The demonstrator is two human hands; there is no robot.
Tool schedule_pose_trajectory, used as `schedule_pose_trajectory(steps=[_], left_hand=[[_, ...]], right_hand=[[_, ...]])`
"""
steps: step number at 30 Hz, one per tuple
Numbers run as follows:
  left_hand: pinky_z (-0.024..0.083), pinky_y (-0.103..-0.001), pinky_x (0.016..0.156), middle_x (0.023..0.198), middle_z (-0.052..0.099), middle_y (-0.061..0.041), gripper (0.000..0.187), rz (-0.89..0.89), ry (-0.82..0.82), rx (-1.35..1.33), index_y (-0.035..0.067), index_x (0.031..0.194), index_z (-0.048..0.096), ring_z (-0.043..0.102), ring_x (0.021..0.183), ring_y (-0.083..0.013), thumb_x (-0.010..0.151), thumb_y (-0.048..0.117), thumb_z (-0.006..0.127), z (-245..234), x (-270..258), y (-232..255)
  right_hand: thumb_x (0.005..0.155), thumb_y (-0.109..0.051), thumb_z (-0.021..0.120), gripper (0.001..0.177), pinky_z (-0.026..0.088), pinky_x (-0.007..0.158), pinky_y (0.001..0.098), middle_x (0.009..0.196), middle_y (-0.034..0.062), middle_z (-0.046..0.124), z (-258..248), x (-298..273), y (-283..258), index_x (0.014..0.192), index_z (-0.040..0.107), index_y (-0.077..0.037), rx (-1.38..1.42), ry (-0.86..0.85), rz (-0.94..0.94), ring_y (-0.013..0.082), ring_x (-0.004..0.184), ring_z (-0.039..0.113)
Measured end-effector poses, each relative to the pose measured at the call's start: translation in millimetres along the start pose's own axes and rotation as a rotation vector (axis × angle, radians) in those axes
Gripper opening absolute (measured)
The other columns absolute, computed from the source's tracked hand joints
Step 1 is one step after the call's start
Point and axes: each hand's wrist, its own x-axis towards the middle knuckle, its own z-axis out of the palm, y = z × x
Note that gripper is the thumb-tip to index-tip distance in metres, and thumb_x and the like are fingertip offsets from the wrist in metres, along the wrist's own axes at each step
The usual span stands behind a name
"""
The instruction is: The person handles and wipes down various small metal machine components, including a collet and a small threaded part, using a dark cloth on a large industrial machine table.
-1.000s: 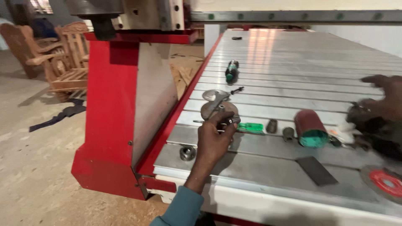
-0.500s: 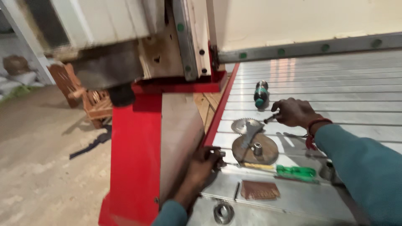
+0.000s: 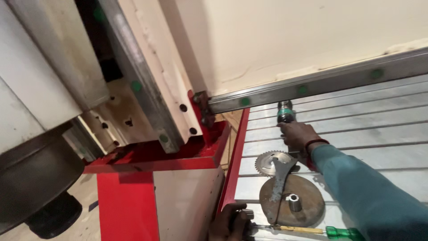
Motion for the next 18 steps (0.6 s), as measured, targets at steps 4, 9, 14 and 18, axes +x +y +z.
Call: schedule_pose_trajectory(steps=[4, 9, 14, 18], left_hand=[[0.063, -0.027, 0.072, 0.091, 0.083, -0.006, 0.022, 0.169, -0.043, 0.014, 0.006, 0.115, 0.07, 0.077, 0.076, -0.0089, 0.096, 0.016, 0.066, -1.5, -11.4, 17.6], [0.061, -0.029, 0.064, 0.088, 0.082, -0.007, 0.021, 0.082, 0.005, -0.008, 0.005, 0.113, 0.068, 0.074, 0.07, -0.0098, 0.096, 0.015, 0.063, 0.1, -35.2, 65.3], [0.059, -0.032, 0.061, 0.084, 0.078, -0.01, 0.02, 0.028, 0.016, -0.042, 0.001, 0.109, 0.068, 0.072, 0.067, -0.0131, 0.097, 0.016, 0.062, -1.5, -49.9, 90.8], [0.058, -0.031, 0.06, 0.085, 0.076, -0.012, 0.019, 0.125, 0.042, 0.035, 0.0, 0.107, 0.066, 0.073, 0.068, -0.0145, 0.098, 0.016, 0.063, -1.4, -49.9, 77.9]], right_hand=[[0.083, -0.035, 0.076, 0.043, 0.057, 0.093, 0.0484, 0.109, 0.0165, 0.076, 1.0, 3.0, 7.9, 0.121, 0.072, -0.017, 0.073, 0.098, 0.058, 0.0351, 0.103, 0.073], [0.086, -0.036, 0.077, 0.042, 0.059, 0.086, 0.0453, 0.104, 0.0215, 0.077, -31.2, -5.2, 14.7, 0.114, 0.075, -0.005, 0.441, 0.303, 0.259, 0.0341, 0.091, 0.075], [0.092, -0.025, 0.076, 0.04, 0.062, 0.069, 0.0423, 0.109, 0.0257, 0.075, -83.1, -18.6, 38.2, 0.107, 0.069, 0.011, 0.919, 0.342, 0.259, 0.0262, 0.079, 0.077], [0.092, -0.023, 0.082, 0.03, 0.063, 0.077, 0.0498, 0.093, 0.0163, 0.072, -113.6, -45.0, 69.9, 0.12, 0.078, -0.013, -0.212, 0.706, -0.493, 0.0341, 0.079, 0.071]])
